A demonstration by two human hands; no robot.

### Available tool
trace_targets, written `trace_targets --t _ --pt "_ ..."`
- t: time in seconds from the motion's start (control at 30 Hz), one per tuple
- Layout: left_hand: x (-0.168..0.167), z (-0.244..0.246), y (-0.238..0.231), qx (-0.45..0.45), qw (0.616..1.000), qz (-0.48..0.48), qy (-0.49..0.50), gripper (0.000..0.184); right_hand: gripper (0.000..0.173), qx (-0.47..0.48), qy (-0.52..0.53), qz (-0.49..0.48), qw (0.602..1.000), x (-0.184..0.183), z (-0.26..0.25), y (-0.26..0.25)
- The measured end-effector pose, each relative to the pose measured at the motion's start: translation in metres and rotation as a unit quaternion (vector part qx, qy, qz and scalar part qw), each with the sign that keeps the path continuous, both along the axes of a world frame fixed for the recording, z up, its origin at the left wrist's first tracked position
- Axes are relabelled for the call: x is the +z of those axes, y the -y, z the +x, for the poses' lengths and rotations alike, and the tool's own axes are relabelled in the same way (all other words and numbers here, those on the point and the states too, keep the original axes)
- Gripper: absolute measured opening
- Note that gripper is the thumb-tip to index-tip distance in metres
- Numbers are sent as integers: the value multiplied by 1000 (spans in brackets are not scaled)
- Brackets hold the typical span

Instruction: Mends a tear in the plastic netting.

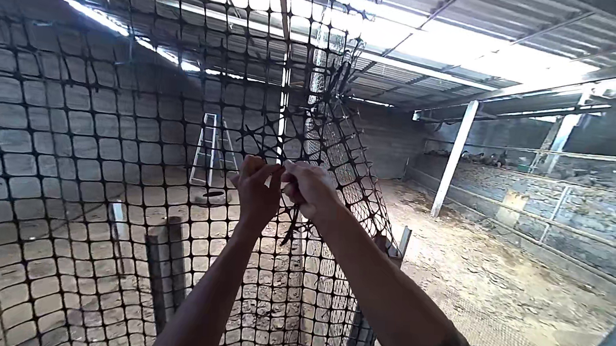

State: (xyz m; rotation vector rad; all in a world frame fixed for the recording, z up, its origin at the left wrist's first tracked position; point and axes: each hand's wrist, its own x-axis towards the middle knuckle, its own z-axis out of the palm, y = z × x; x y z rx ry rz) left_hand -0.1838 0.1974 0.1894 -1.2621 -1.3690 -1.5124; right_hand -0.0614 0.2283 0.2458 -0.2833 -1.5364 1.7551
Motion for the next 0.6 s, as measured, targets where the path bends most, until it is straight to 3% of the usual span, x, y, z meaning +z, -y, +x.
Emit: trace_targets --t 0.17,0.5,0.6 --pt "1 3 7 -9 1000 4 3 14 15 71 -61 -85 992 -4 -4 3" --pt "9 6 23 12 998 -64 9 14 15 134 -84 -96 983 -13 -12 -1" --pt "11 9 37 -29 996 -75 42 18 15 144 -83 -87 982 -15 -12 -6"
